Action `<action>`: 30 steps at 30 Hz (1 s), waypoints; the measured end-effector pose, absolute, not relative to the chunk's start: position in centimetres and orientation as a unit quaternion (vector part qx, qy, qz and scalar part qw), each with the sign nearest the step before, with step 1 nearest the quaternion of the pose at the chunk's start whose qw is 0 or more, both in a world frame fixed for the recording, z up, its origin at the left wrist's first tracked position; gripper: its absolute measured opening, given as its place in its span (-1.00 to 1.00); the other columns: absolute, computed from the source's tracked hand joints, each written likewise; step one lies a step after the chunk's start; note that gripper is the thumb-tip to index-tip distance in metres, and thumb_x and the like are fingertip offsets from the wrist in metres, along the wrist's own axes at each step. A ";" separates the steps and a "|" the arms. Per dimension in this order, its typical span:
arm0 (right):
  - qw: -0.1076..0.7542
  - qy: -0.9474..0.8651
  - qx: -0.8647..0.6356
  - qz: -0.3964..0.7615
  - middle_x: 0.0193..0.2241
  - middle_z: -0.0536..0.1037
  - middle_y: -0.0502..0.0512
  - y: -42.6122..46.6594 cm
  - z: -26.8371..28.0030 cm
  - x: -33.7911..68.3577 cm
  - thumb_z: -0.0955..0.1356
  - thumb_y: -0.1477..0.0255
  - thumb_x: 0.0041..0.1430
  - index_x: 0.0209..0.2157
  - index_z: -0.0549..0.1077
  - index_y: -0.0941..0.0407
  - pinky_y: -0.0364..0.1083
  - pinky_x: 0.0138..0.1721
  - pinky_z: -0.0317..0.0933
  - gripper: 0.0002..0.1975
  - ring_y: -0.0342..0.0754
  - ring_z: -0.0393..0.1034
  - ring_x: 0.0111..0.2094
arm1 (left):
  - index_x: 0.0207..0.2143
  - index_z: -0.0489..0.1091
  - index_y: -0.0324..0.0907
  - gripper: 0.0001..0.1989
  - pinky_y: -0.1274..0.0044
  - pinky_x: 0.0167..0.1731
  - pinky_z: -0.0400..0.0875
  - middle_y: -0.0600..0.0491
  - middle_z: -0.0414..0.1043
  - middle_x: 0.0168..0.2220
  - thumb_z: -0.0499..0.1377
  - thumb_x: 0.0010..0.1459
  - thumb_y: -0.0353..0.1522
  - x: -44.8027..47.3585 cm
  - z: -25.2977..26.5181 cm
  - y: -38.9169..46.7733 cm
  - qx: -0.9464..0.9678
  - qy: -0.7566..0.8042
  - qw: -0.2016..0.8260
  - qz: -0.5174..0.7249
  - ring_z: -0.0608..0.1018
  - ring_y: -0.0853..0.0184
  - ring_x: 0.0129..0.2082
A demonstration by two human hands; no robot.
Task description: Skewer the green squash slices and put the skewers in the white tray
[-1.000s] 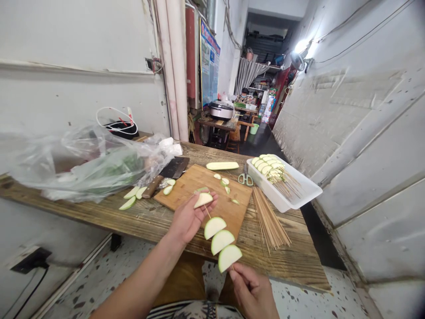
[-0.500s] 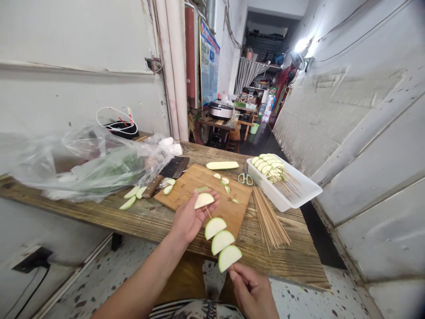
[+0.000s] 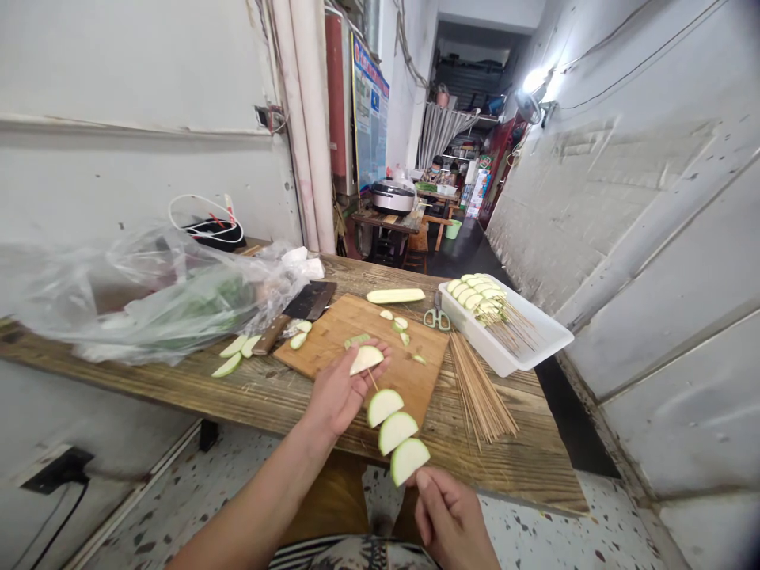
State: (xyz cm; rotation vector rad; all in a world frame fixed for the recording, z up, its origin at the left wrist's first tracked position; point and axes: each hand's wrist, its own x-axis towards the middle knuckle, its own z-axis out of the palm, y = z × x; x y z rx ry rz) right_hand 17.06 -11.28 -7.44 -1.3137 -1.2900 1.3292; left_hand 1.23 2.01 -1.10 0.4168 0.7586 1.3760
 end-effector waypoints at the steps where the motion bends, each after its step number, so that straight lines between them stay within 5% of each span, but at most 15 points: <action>1: 0.413 -0.511 -0.514 0.551 -0.78 0.13 -0.17 -11.2 -7.4 17.1 0.21 0.06 0.20 -0.41 0.41 0.20 -0.25 -0.66 -0.18 -0.53 -0.26 -0.08 -0.71 | -0.27 0.44 -0.39 -0.77 0.44 -0.13 0.48 -0.20 0.52 -0.22 0.03 0.20 -0.42 1.2 -1.0 2.0 0.183 0.339 0.690 0.613 0.55 0.22 -0.16; 30: 0.429 -0.556 -0.531 0.474 -0.76 0.12 -0.14 -12.2 -6.8 17.2 0.23 0.17 0.21 -0.55 0.33 0.16 -0.21 -0.65 -0.15 -0.61 -0.25 -0.04 -0.70 | -0.18 0.38 -0.38 -0.74 0.46 -0.18 0.52 -0.20 0.52 -0.26 -0.04 0.24 -0.43 1.3 -0.2 2.1 0.090 0.331 0.727 0.595 0.55 0.23 -0.16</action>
